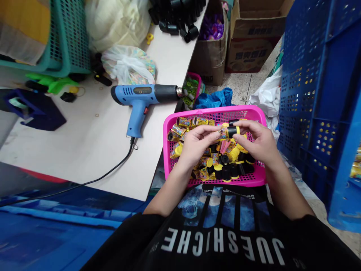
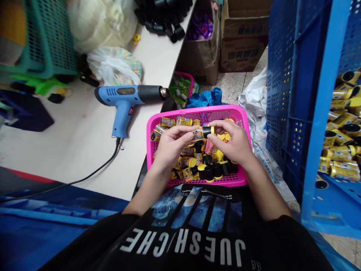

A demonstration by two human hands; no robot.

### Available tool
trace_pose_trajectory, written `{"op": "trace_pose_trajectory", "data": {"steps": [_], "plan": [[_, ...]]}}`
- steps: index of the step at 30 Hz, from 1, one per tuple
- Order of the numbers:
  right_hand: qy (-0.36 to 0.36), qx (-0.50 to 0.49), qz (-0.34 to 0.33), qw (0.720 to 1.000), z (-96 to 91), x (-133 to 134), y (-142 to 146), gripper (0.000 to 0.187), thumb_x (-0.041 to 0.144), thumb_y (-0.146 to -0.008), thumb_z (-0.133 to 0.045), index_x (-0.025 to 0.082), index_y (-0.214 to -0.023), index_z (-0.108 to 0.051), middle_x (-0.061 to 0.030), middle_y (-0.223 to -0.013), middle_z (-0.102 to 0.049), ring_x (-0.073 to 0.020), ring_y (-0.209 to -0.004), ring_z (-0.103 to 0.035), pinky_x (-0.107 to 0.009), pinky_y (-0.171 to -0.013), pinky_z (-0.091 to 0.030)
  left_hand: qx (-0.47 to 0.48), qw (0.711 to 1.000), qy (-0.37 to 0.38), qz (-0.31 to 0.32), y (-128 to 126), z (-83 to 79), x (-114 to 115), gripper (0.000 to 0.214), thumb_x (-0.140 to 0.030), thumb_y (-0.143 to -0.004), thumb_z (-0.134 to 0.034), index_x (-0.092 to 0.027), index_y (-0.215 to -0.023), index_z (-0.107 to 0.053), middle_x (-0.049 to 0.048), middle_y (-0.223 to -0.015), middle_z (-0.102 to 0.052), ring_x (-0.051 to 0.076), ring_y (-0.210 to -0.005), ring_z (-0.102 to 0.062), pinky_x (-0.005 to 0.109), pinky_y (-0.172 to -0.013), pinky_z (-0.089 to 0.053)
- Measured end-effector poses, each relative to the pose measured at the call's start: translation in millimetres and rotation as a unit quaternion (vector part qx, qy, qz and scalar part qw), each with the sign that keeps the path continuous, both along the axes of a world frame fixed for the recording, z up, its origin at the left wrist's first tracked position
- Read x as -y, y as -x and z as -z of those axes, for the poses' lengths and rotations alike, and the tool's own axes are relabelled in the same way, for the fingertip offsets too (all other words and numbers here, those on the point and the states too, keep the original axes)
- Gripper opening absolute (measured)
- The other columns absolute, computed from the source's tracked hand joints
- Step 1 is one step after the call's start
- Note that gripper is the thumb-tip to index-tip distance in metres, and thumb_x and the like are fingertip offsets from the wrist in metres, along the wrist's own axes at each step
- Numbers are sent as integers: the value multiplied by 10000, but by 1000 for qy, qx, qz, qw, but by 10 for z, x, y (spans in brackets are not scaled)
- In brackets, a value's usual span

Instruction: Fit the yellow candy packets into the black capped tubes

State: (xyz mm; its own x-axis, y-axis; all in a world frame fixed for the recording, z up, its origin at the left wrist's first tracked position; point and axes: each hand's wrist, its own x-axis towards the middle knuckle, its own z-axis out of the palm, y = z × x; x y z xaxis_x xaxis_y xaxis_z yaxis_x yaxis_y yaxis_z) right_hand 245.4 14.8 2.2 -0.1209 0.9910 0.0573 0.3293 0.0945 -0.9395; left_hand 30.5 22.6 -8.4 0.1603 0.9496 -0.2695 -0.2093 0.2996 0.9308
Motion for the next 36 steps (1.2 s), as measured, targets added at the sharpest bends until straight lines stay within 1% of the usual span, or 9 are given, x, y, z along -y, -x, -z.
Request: {"op": "trace_pose_trajectory", "data": {"steps": [5, 7, 9, 12, 15, 20, 23, 27, 36], "plan": [[33, -75, -48, 996, 19, -5, 74, 436, 519, -820, -804, 265, -1170, -746, -70, -1123, -739, -227, -1010, -691, -394, -917, -572, 9, 997, -61, 42, -17, -29, 21, 450, -299, -650, -944, -244, -1068, -785, 43, -1097, -801, 191, -972, -759, 331, -872, -624], [89, -143, -47, 985, 36, 7, 113, 509, 637, -871, -698, 299, -1250, -713, -75, -1270, -704, -239, -1137, -670, -396, -949, -575, 7, 997, -49, 60, -26, -38, 34, 425, -323, -664, -935, -240, -1054, -789, 44, -1072, -803, 192, -920, -760, 335, -831, -625], [179, -225, -49, 956, 60, 38, 181, 563, 694, -946, -535, 319, -1351, -648, -70, -1349, -679, -234, -1167, -671, -405, -952, -586, 10, 996, -47, 78, -48, -48, 50, 422, -338, -673, -929, -248, -1062, -793, 47, -1088, -802, 193, -925, -758, 339, -843, -617], [272, -311, -75, 908, 106, 102, 318, 636, 728, -966, -439, 275, -1368, -633, -87, -1274, -714, -244, -1104, -704, -406, -899, -613, 29, 991, -84, 97, -97, -77, 78, 369, -301, -697, -918, -267, -1048, -810, 49, -1163, -794, 208, -1104, -735, 361, -1018, -562], [243, -339, -76, 906, 152, 148, 414, 660, 753, -951, -439, 245, -1309, -663, -96, -1214, -724, -259, -1132, -695, -401, -907, -609, 57, 986, -111, 107, -123, -111, 100, 337, -238, -744, -890, -300, -1066, -815, 36, -1250, -774, 196, -1239, -689, 356, -1134, -483], [177, -258, -80, 947, 179, 150, 383, 704, 814, -926, -398, 266, -1288, -651, -93, -1248, -695, -272, -1226, -655, -430, -1007, -567, 37, 988, -117, 99, -95, -114, 103, 379, -233, -696, -924, -301, -1054, -820, 34, -1229, -784, 207, -1186, -714, 362, -1102, -504], [209, -273, -119, 931, 146, 139, 330, 732, 825, -922, -381, 271, -1334, -623, -102, -1287, -688, -279, -1222, -661, -447, -991, -577, 34, 989, -117, 83, -90, -116, 112, 409, -292, -654, -950, -281, -1039, -815, 44, -1212, -784, 232, -1193, -704, 393, -1105, -508], [228, -321, -143, 908, 100, 135, 307, 668, 740, -874, -598, 267, -1346, -621, -108, -1444, -630, -290, -1311, -616, -457, -1075, -536, -14, 989, -125, 73, -91, -150, 136, 363, -319, -669, -942, -268, -1005, -816, 44, -1098, -809, 225, -1103, -730, 388, -1066, -533], [160, -292, -169, 928, 236, 138, 274, 611, 720, -858, -659, 296, -1297, -646, -74, -1388, -652, -265, -1366, -576, -455, -1178, -439, -49, 986, -137, 87, -47, -106, 182, 381, -334, -628, -959, -252, -976, -827, 57, -1048, -820, 228, -985, -756, 358, -932, -575]]}}
